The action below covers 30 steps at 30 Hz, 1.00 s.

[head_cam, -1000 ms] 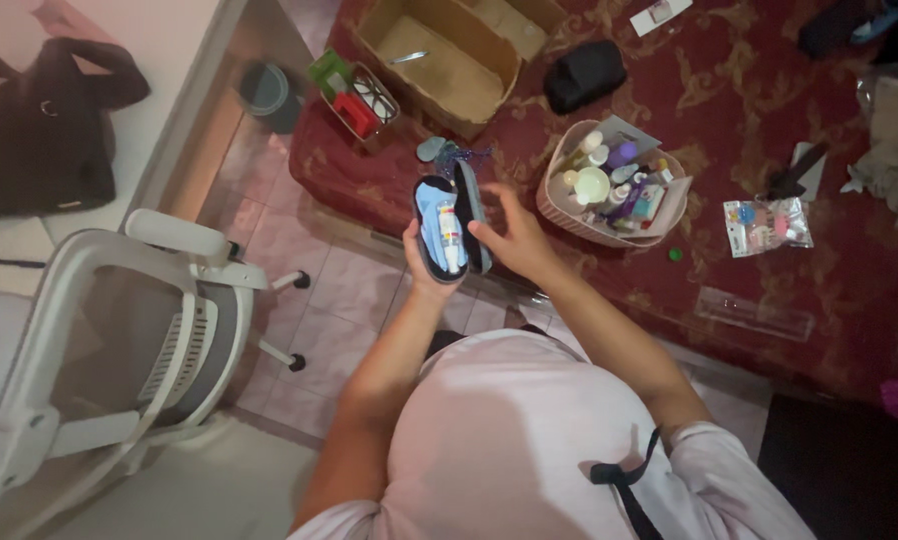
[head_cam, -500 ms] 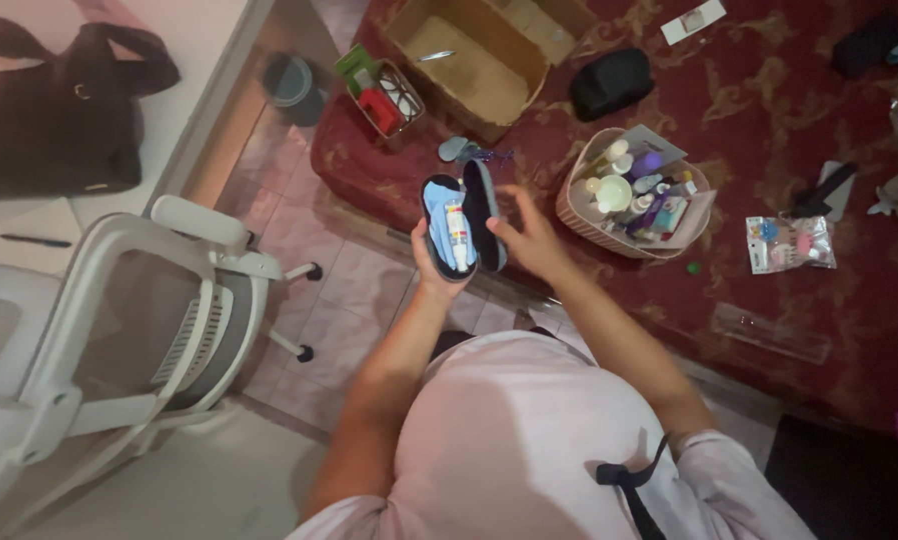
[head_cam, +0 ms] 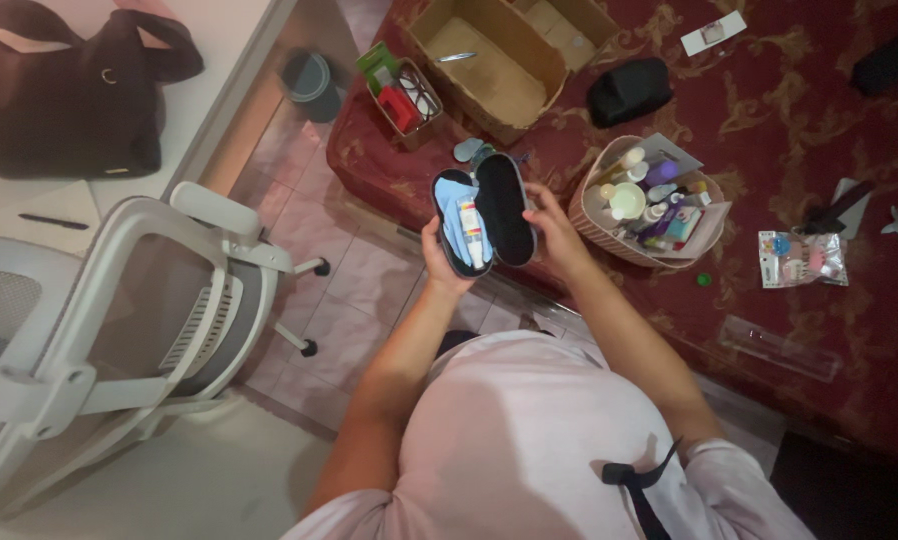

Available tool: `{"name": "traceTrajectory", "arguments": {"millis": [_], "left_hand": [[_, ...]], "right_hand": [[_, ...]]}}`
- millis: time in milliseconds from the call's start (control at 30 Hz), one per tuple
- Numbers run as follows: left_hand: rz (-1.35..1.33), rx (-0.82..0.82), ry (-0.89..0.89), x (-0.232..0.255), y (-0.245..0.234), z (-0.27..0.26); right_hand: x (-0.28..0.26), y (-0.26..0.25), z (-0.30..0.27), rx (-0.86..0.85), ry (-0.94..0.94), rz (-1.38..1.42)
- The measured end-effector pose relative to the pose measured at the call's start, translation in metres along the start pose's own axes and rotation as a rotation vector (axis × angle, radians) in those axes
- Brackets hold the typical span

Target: The person organizes various items from a plastic basket and a table into a black bag. They handle a small fan, a notebook, a pen, a small pink box, and several bottles, placing them into the bag or a cardboard box.

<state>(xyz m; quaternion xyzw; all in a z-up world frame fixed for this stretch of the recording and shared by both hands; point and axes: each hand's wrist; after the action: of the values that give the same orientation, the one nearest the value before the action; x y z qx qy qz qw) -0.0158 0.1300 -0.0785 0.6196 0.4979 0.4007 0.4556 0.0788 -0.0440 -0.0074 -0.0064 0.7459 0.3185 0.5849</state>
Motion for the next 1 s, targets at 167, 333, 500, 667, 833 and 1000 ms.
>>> {"name": "traceTrajectory", "arguments": {"millis": [167,333,500,667,833,1000], "left_hand": [[0.011,0.02,0.007,0.001,0.003,-0.003],[0.039,0.036,0.019,0.001,0.005,-0.004],[0.081,0.03,-0.01,-0.003,-0.007,0.003],[0.373,0.182,-0.011,-0.01,-0.036,0.025],[0.607,0.311,0.095,-0.004,-0.062,0.029],[0.524,0.304,-0.052,0.005,-0.045,0.013]], "right_hand": [[-0.001,0.0,0.0,-0.007,0.028,0.074],[0.005,-0.005,0.002,-0.036,-0.002,0.093],[0.01,0.005,0.001,-0.16,-0.247,-0.27],[-0.008,0.048,-0.021,-0.321,-0.505,-0.949],[-0.017,0.064,-0.031,-0.422,-0.539,-0.929],[-0.001,0.036,-0.015,-0.217,-0.261,-0.767]]}}
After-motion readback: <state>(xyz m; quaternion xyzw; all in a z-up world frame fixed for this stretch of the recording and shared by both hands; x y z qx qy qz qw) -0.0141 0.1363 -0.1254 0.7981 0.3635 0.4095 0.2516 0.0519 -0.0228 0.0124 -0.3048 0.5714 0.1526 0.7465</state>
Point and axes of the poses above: each hand's wrist, its own z-axis towards the middle knuckle, its own y-axis out of the palm, x = y × z, and after that the axes turned 15 degrees about -y, right-handed
